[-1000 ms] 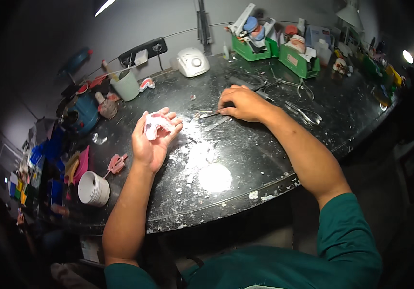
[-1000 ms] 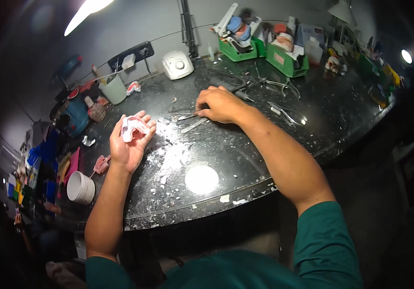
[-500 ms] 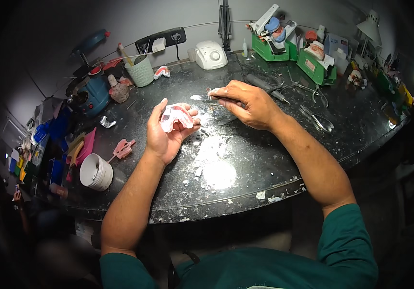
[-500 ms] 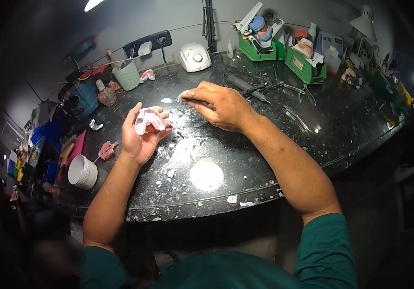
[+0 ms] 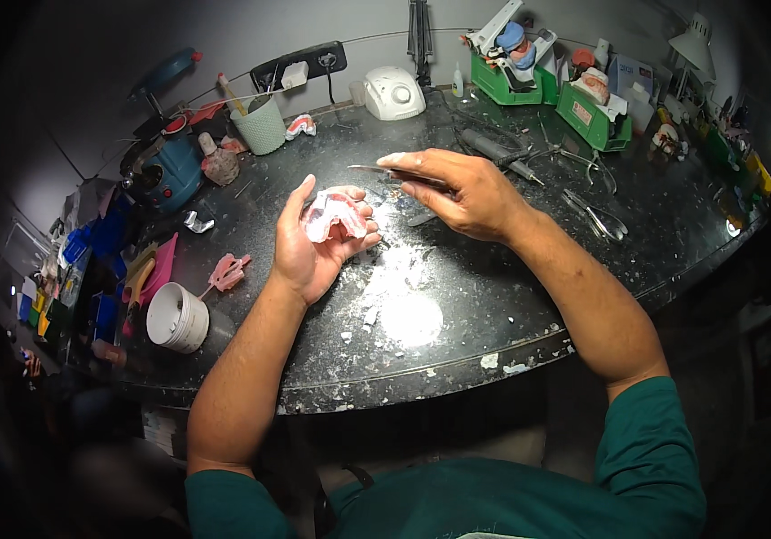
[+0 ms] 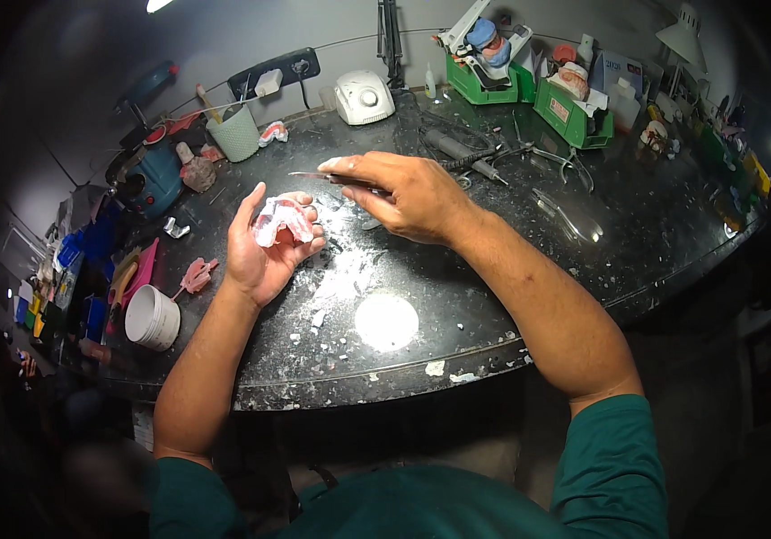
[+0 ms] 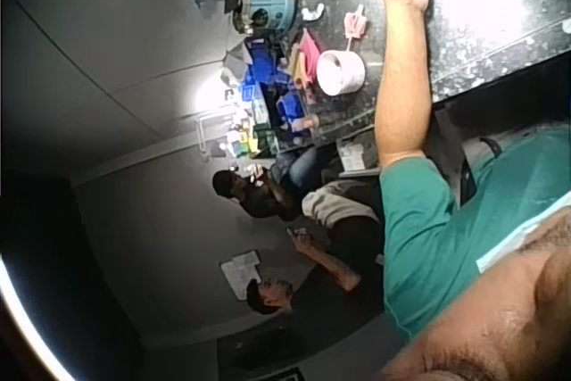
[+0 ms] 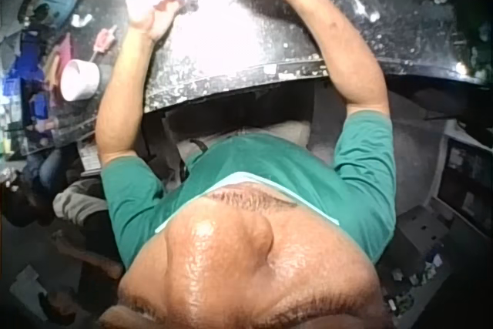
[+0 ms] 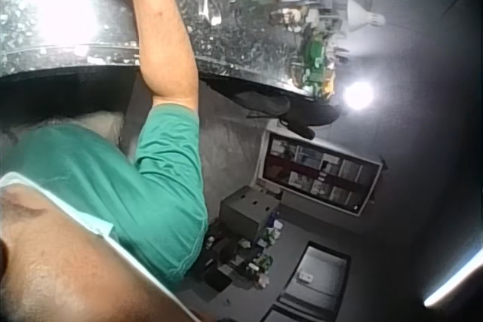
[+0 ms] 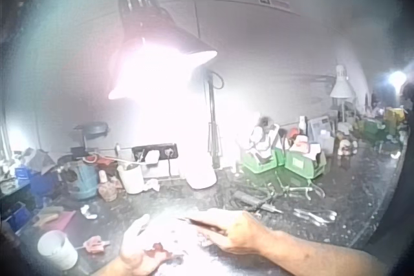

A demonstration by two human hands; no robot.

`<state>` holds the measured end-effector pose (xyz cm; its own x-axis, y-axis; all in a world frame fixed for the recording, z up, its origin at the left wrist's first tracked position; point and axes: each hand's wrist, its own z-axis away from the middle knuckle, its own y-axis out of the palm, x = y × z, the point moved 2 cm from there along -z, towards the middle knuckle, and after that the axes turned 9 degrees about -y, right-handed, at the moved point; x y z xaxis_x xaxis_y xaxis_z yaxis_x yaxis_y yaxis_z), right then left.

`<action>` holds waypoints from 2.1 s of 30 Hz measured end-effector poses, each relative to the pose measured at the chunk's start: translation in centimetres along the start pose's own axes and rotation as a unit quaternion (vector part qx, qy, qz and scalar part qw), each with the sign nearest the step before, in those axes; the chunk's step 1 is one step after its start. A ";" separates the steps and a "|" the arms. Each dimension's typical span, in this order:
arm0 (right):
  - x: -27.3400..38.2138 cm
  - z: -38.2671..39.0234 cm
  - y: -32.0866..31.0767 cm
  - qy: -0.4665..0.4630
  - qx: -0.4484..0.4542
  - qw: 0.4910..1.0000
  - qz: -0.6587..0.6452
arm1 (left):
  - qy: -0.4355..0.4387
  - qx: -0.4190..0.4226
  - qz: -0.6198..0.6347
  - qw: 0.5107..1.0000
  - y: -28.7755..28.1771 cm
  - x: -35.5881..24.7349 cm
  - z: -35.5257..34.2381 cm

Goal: The person refines a pink dental prosthesis using a metal spatula and a rotary grinding tool. They scrape the surface with the spatula, then use the rotary tool to grind and smooth the edges, periodically inspecting the object by hand.

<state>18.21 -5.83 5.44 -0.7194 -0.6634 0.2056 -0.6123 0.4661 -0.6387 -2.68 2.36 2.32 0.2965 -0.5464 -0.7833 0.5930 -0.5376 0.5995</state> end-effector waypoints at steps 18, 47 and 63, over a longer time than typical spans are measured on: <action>6.3 -1.1 -0.2 -0.057 0.142 0.970 0.187 | -0.068 0.086 -0.054 0.992 -0.9 0.5 -0.1; 7.1 0.0 1.7 0.005 0.167 0.972 0.163 | -0.170 0.069 0.041 0.982 -1.3 1.7 -1.1; 7.0 -0.6 0.5 -0.013 0.126 0.976 0.180 | -0.123 0.052 0.073 0.988 -0.5 1.7 -0.5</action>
<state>12.66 -9.85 6.99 -0.8625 -0.4994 -0.0820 -0.2193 0.5148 -0.8287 -2.07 2.01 0.65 0.1734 -0.7558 -0.6314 0.4742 -0.4978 0.7262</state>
